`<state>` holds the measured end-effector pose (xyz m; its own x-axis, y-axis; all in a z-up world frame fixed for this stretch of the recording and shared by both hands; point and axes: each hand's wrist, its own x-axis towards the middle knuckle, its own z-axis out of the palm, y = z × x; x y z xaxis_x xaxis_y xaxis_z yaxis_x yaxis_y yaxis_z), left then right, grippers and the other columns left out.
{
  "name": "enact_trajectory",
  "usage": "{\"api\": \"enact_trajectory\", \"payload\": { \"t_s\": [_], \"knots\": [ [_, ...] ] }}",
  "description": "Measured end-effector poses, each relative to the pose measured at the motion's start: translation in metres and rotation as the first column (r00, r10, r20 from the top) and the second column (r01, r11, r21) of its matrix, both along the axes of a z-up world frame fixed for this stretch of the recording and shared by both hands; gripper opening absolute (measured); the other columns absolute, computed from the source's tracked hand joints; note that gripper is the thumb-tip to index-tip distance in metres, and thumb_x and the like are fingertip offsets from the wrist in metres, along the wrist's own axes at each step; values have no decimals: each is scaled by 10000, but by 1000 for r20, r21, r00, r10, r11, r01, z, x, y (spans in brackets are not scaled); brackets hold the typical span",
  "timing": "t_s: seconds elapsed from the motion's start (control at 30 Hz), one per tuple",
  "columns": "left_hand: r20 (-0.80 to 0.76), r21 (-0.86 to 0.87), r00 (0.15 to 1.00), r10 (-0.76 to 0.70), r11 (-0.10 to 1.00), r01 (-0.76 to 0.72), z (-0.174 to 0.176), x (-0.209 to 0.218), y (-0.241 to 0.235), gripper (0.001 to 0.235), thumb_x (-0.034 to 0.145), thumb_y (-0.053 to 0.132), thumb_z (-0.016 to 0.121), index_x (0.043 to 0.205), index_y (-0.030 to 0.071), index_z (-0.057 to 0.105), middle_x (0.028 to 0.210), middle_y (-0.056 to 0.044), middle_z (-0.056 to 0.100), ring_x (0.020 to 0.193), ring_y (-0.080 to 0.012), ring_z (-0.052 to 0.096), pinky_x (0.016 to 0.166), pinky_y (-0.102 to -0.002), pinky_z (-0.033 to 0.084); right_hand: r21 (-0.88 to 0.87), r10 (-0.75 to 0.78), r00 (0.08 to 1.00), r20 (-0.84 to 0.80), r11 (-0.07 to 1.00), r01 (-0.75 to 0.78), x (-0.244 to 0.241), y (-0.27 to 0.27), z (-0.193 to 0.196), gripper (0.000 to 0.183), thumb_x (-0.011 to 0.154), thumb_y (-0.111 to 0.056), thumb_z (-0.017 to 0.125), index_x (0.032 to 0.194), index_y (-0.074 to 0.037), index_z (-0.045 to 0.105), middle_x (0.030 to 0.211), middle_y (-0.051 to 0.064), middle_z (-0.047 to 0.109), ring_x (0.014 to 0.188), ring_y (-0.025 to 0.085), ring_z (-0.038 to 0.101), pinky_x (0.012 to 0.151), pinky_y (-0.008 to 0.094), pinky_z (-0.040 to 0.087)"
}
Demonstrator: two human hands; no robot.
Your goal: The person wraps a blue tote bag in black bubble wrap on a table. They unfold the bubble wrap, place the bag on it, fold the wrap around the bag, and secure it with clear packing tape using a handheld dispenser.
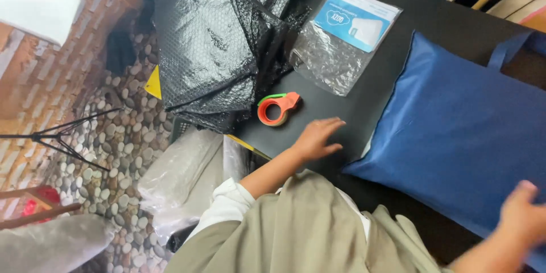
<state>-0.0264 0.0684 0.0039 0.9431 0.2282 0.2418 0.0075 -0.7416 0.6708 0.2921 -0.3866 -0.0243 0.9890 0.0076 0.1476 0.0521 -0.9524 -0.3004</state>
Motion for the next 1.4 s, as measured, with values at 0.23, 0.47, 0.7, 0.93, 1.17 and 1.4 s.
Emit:
{"api": "enact_trajectory", "payload": {
  "t_s": [0.23,0.47,0.7,0.93,1.17,1.4],
  "knots": [
    [-388,392,736,555,822,-413,-51,-92,121,998,731,531,846,1563,237,380,1663,-123,283,1535,-467,193,966,-574,509,29,397,917,49,917,-399,-103,232,69,535,974,-187,626,1473,5,618,1560,355,433,1453,584,280,1077,791,107],
    [-164,440,665,729,657,-612,-82,-99,120,935,921,616,607,1584,26,311,1424,-246,468,1274,-418,524,920,-516,527,45,373,927,36,926,-374,-103,224,64,513,1043,-310,581,1498,-79,637,1599,279,471,1486,493,308,1145,688,109],
    [428,545,782,453,561,-623,31,-139,142,541,962,499,706,1409,205,628,1565,-154,432,1478,-413,369,1216,-650,261,62,350,927,134,931,-360,-103,225,55,492,997,-297,639,1445,-99,689,1564,249,532,1479,448,351,1146,679,137],
    [-157,532,653,741,621,-576,46,-173,220,652,972,443,632,1570,279,430,1647,-161,354,1490,-494,293,1087,-738,251,52,322,924,205,940,-338,-99,227,47,472,950,-305,678,1380,-119,736,1527,213,576,1446,431,399,1131,665,177],
    [-253,-273,561,788,498,-823,13,-197,258,506,916,363,722,1398,245,624,1557,-56,472,1522,-282,292,1230,-601,106,48,324,905,274,936,-350,-97,221,26,480,904,-323,720,1362,-181,727,1503,162,585,1424,410,443,1123,659,211],
    [293,-498,369,882,470,-728,129,-161,217,98,1087,199,689,1008,200,748,860,31,659,820,-80,578,873,-273,492,70,315,904,287,935,-348,-93,223,19,483,903,-316,746,1371,-203,702,1496,139,583,1429,396,455,1135,664,203]
  ]
}}
